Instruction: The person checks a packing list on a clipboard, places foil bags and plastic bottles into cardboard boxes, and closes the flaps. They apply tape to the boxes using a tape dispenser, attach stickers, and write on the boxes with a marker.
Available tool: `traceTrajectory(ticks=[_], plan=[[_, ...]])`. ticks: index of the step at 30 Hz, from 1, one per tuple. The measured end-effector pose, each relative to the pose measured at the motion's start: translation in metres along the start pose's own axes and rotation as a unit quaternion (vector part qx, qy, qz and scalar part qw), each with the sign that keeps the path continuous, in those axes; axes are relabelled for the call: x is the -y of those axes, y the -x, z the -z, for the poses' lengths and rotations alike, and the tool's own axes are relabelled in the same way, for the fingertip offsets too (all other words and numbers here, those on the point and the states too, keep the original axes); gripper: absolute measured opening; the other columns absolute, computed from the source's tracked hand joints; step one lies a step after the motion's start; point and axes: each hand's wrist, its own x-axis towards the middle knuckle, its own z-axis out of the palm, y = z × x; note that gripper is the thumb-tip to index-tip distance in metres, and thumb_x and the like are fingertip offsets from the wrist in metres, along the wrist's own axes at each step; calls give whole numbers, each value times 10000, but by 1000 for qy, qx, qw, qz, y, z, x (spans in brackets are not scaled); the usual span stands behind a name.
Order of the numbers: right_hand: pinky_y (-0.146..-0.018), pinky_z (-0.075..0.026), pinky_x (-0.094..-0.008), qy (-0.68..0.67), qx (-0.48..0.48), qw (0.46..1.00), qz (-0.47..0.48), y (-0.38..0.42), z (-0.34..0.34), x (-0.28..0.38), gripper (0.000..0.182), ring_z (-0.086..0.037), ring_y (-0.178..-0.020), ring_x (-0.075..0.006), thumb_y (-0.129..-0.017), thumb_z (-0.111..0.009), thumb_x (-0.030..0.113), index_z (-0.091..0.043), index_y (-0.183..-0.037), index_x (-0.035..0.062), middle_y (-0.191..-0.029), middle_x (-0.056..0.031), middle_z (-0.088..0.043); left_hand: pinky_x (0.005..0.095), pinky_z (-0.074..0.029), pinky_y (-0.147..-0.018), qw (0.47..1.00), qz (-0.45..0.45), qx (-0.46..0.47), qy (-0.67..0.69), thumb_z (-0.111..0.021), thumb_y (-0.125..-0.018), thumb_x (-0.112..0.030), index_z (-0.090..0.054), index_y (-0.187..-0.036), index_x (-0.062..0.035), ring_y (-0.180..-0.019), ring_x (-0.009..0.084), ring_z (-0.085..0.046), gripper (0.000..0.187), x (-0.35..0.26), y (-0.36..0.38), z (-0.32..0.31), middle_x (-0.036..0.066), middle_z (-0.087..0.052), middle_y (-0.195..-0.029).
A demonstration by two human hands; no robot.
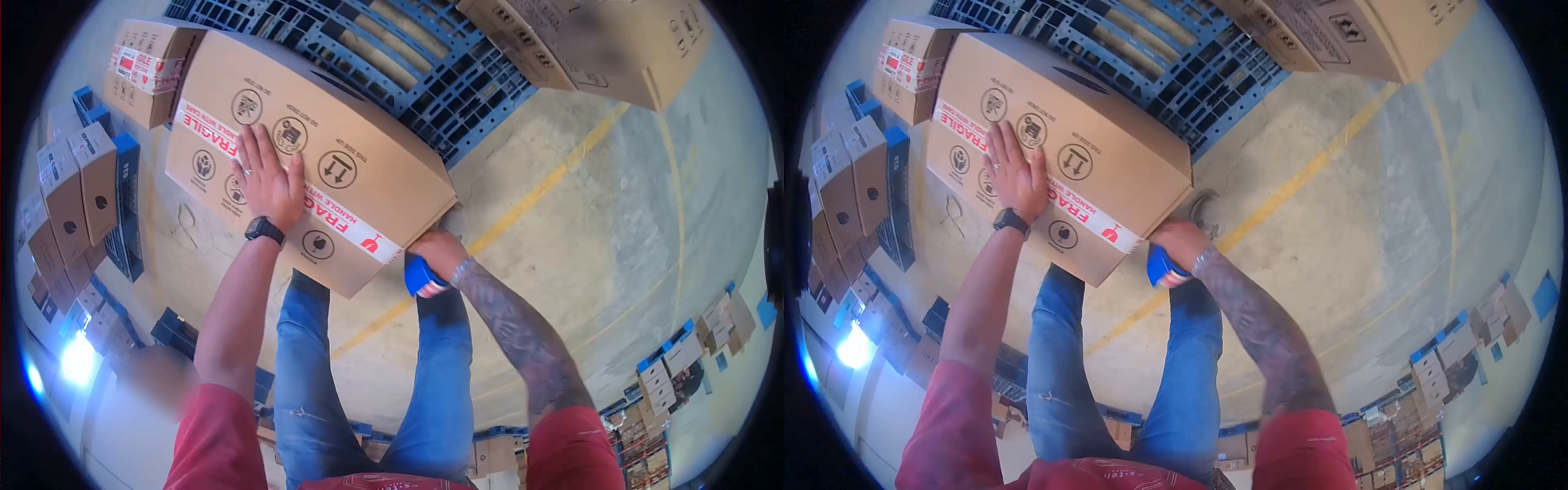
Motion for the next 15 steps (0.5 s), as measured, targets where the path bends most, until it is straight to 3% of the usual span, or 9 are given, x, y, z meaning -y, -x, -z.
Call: traceTrajectory(ticks=[1, 3, 7, 10, 12, 15], plan=[[-906, -530, -425, 7, -6, 1000, 0, -6, -6, -2, 277, -656, -1048, -320, -870, -531, 154, -679, -1101, 117, -1079, -133, -691, 584, -78, -1190, 1000, -3, -9, 4, -405, -981, -517, -159, -1575, -58, -1518, 373, -102, 790, 1, -2, 0, 194, -136, -1638], [-850, -541, -441, 36, -13, 991, -131, -7, -19, -6, 257, -664, -1019, -339, -854, -555, 150, -706, -1062, 139, -1006, -150, -699, 577, -89, -1190, 1000, 7, 19, 4, -407, -992, -485, -167, -1575, -57, -1516, 377, -109, 762, 2, -1, 4, 204, -149, -1632], [-817, -539, -430, 33, 76, 985, -149, 36, 15, 43, 136, -670, -960, -334, -832, -570, 134, -685, -902, 112, -958, -135, -692, 582, -72, -1190, 998, -13, 48, 34, -475, -963, -468, -179, -1574, -61, -1522, 371, -82, 792, 6, 1, 13, 207, -122, -1638], [-850, -522, -410, -12, -5, 990, -138, 37, 64, 101, 80, -648, -912, -325, -821, -572, 128, -638, -843, 89, -899, -119, -657, 575, -63, -1196, 982, -63, 170, 50, -527, -920, -495, -175, -1565, -23, -1521, 387, -69, 873, -4, 45, 28, 234, -116, -1632], [-928, -477, -424, 96, -194, 968, -129, 24, 81, 133, 65, -608, -917, -320, -814, -575, 118, -619, -849, 86, -847, -105, -608, 566, -74, -1201, 943, -130, 296, 79, -552, -883, -560, -183, -1554, 1, -1518, 391, -85, 949, -13, 88, 48, 244, -138, -1624], [-1038, -408, -466, 236, -235, 936, -112, -32, 105, 150, 78, -574, -1003, -323, -818, -576, 109, -619, -879, 86, -861, -103, -595, 571, -138, -1193, 900, -244, 332, 142, -627, -842, -554, -202, -1551, -27, -1503, 383, -159, 981, -6, 143, 63, 226, -188, -1614]])
